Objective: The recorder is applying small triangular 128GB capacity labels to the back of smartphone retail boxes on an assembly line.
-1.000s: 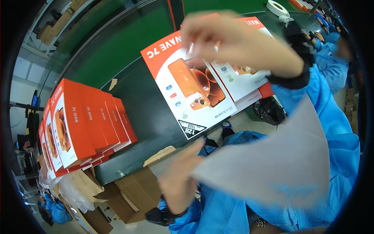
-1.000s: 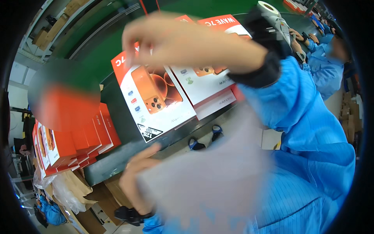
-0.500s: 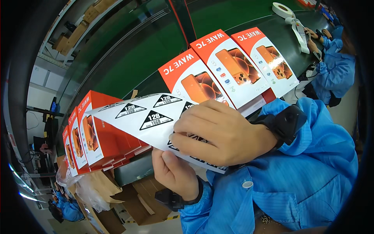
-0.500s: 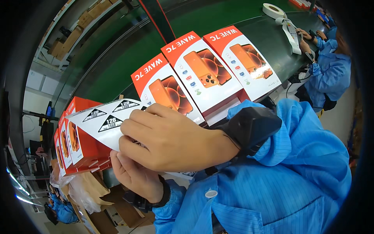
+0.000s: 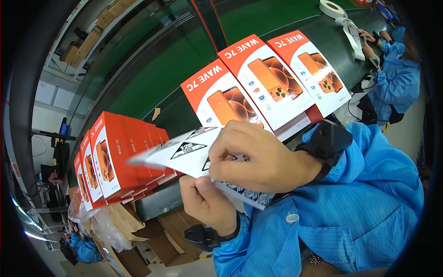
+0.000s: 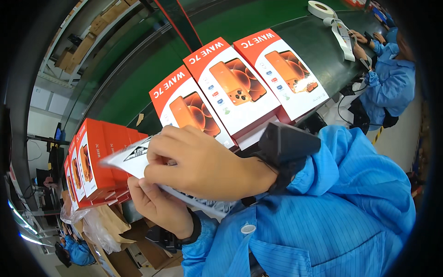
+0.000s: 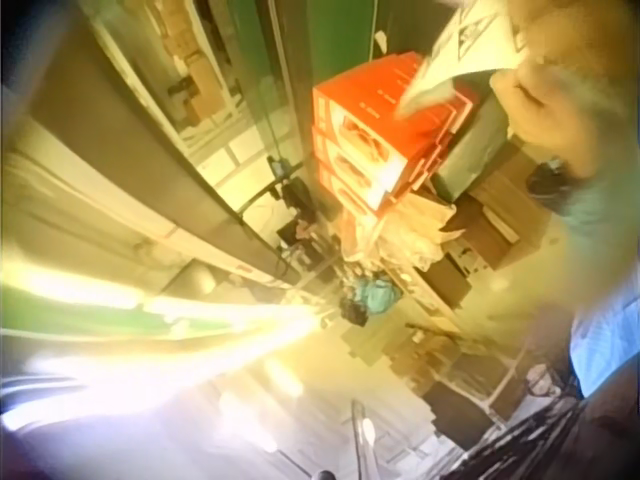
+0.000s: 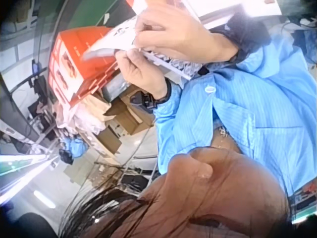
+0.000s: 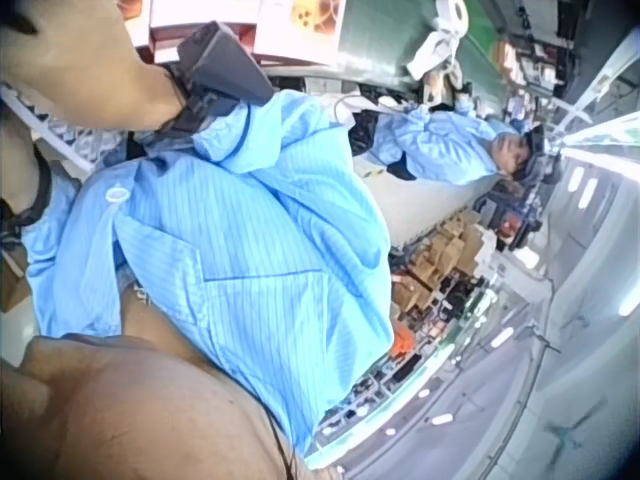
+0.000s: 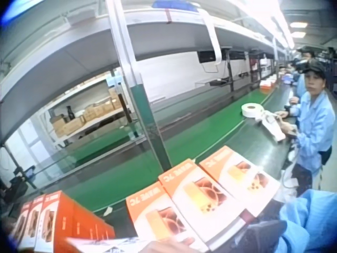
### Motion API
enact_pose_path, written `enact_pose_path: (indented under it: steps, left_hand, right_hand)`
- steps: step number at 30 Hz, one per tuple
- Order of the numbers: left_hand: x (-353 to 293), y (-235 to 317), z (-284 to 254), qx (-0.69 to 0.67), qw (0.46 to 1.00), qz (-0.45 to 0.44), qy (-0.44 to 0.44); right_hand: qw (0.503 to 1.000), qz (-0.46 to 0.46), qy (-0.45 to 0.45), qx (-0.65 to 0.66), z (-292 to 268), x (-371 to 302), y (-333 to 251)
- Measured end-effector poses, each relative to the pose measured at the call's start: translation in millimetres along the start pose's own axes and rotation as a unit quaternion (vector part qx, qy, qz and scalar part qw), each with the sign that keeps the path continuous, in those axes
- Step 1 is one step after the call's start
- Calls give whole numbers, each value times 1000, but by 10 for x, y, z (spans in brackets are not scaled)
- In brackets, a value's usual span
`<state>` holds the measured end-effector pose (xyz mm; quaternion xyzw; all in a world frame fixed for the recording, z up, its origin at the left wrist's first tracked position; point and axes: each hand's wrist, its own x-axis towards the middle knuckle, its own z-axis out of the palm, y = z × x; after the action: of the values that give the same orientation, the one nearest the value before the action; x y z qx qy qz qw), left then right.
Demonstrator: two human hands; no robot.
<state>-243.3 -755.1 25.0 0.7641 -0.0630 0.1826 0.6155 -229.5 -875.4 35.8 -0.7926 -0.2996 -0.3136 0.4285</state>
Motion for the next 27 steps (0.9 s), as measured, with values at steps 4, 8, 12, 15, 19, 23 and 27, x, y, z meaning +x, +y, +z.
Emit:
enact_pose_path:
  steps: [4, 8, 12, 15, 19, 23, 27]
  left_hand:
    - [31, 20, 19, -33, 999, -23, -27]
    - [59, -240, -99, -15, 999, -13, 35]
    - [-17, -301, -206, -26, 992, -63, 103]
    - [-66, -362, -187, -63, 991, -81, 89]
    - [-122, -451, -117, -116, 986, -97, 71]
    - [-159, -410, -119, -125, 982, -113, 80]
    - [-170, -449, -90, -121, 985, -102, 76]
  right_hand:
    - [941, 141, -58, 301, -211, -32, 7]
    - [899, 226, -47, 371, -726, 51, 213]
    - [900, 295, -153, 281, -990, 22, 500]
    - [871, 333, -297, 205, -960, -52, 607]
    - [884, 284, -334, 159, -973, -71, 746]
    - [873, 288, -364, 148, -949, 72, 686]
    - [873, 285, -364, 153, -921, 54, 721]
